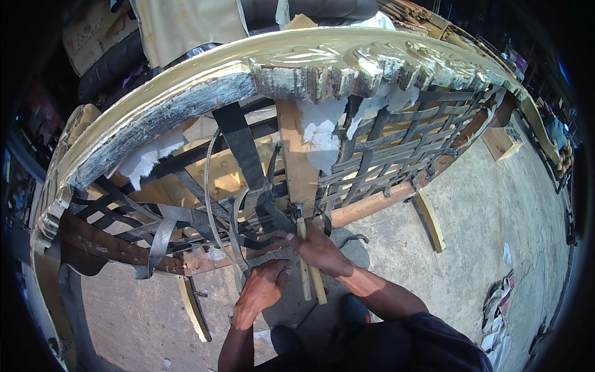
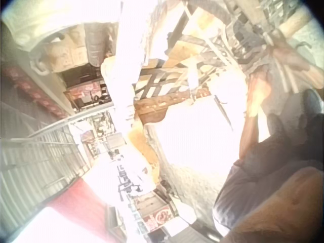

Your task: The person uses a hammer to repeatedly tap and adjust a woven metal mesh attached to a curved wooden frame. The person holds the mesh with one hand while striking it with the hammer in the other, working along the frame's edge.

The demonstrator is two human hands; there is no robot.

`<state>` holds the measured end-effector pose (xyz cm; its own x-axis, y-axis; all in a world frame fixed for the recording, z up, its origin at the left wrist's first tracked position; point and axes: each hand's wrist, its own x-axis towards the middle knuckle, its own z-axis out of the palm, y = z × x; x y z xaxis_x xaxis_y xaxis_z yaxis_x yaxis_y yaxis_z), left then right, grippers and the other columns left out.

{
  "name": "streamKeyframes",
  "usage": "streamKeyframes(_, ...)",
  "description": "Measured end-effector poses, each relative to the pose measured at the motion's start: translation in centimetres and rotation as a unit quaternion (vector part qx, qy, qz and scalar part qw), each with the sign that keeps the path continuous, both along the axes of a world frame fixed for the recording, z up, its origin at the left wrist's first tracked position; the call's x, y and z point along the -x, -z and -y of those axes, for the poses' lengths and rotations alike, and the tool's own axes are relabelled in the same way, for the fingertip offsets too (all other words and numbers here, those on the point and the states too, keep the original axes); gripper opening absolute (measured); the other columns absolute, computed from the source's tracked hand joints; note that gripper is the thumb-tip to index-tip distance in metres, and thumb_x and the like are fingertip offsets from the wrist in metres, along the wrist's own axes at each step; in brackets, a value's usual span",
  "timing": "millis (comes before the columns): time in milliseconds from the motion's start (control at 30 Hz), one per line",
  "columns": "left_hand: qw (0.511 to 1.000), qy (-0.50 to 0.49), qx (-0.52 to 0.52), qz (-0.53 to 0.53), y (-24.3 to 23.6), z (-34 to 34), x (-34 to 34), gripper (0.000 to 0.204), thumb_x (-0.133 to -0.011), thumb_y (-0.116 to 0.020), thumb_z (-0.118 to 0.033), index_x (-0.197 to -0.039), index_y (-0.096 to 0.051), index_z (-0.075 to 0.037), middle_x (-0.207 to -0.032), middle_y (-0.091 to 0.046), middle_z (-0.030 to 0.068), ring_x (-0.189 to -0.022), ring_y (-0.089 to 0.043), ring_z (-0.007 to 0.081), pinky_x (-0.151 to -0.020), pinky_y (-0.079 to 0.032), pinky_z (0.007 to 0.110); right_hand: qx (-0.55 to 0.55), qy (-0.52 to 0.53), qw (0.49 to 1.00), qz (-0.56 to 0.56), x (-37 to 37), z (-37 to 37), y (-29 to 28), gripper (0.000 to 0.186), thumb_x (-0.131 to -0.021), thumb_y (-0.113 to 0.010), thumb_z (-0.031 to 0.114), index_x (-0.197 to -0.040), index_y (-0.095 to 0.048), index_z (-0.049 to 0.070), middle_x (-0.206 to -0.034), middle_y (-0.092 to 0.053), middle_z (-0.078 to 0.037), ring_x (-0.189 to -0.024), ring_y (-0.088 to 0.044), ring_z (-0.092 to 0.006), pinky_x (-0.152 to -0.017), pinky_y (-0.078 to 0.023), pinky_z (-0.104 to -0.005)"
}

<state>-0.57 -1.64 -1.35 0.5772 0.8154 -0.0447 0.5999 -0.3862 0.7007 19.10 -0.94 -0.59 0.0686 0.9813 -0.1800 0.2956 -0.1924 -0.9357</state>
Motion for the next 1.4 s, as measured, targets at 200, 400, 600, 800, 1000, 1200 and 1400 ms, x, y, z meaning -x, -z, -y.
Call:
streamKeyframes(200, 1.0, 0.01, 0.013, 0.014, 0.4, -0.1, -0.3, 0.028, -0.099, -0.063, -0.02, -0.122, -0.07, -0.005, -0.117, -0.072, 0.0214, -0.105, -0.069, 0.0417, -0.091, -0.055, 0.046, -0.128, -0.155, 0.942, 0.271, -8.0, -1.9, 3.9, 0.049, -0.096, -0.058, 0.012, -0.142, -0.046, 0.001, -0.115, -0.067, -0.03, -0.111, -0.064, -0.0513, -0.09, -0.053, -0.053)
streamKeyframes(400, 0.996, -0.064, 0.059, 0.009, -1.5, 0.0, 0.6, 0.027, -0.098, -0.062, -0.013, -0.121, -0.07, -0.002, -0.113, -0.072, 0.0232, -0.103, -0.071, 0.0402, -0.089, -0.056, 0.046, -0.043, -0.311, 0.897, 0.312, -7.4, -1.3, 4.0, 0.058, -0.091, -0.058, 0.007, -0.147, -0.045, 0.008, -0.112, -0.068, -0.028, -0.105, -0.068, -0.0465, -0.087, -0.053, -0.0559)
streamKeyframes(600, 0.98, -0.16, -0.045, 0.106, -2.6, 0.1, 1.9, 0.03, -0.097, -0.061, -0.015, -0.124, -0.07, -0.006, -0.115, -0.073, 0.02, -0.105, -0.072, 0.0371, -0.092, -0.056, 0.044, 0.097, -0.193, 0.971, 0.098, -4.6, 5.1, 6.8, 0.055, -0.09, -0.059, 0.007, -0.144, -0.047, 0.007, -0.111, -0.069, -0.019, -0.106, -0.068, -0.0302, -0.09, -0.053, -0.0424)
streamKeyframes(800, 0.961, 0.085, -0.262, 0.001, -3.7, -2.5, -3.3, 0.048, -0.097, -0.066, -0.021, -0.144, -0.058, -0.01, -0.153, -0.052, 0.0134, -0.109, -0.069, 0.034, -0.094, -0.053, 0.046, 0.135, 0.009, 0.967, -0.217, -4.8, 5.8, 6.0, 0.052, -0.09, -0.057, -0.004, -0.14, -0.054, 0.007, -0.107, -0.066, -0.005, -0.104, -0.065, -0.0181, -0.091, -0.051, -0.0328)
streamKeyframes(1000, 0.896, 0.025, -0.319, -0.31, 0.0, -7.8, 0.2, 0.057, -0.1, -0.062, -0.03, -0.152, -0.05, -0.013, -0.154, -0.049, 0.0116, -0.115, -0.061, 0.0333, -0.097, -0.049, 0.043, 0.128, 0.068, 0.905, -0.399, -3.1, 7.3, 3.3, 0.054, -0.092, -0.052, -0.006, -0.144, -0.048, 0.006, -0.13, -0.064, -0.013, -0.118, -0.065, -0.027, -0.1, -0.058, -0.0512)
streamKeyframes(1200, 0.805, 0.114, -0.407, -0.417, 2.4, -12.6, 4.2, 0.066, -0.098, -0.059, -0.018, -0.159, -0.038, -0.009, -0.16, -0.042, 0.0087, -0.143, -0.041, 0.0259, -0.109, -0.04, 0.039, 0.115, 0.033, 0.839, -0.53, 5.4, 1.1, 0.7, 0.049, -0.104, -0.054, 0.007, -0.151, -0.043, 0.013, -0.143, -0.06, -0.008, -0.131, -0.058, -0.0233, -0.11, -0.049, -0.0512)
streamKeyframes(1400, 0.853, 0.159, -0.338, -0.363, 4.2, -15.5, 5.2, 0.07, -0.097, -0.053, -0.012, -0.162, -0.03, -0.008, -0.169, -0.026, 0.0055, -0.157, -0.022, 0.0167, -0.124, -0.03, 0.036, 0.012, 0.126, 0.775, -0.619, 9.1, -3.0, 2.3, 0.045, -0.11, -0.049, 0.016, -0.153, -0.036, 0.019, -0.157, -0.047, -0.004, -0.14, -0.052, -0.0231, -0.115, -0.044, -0.0528)
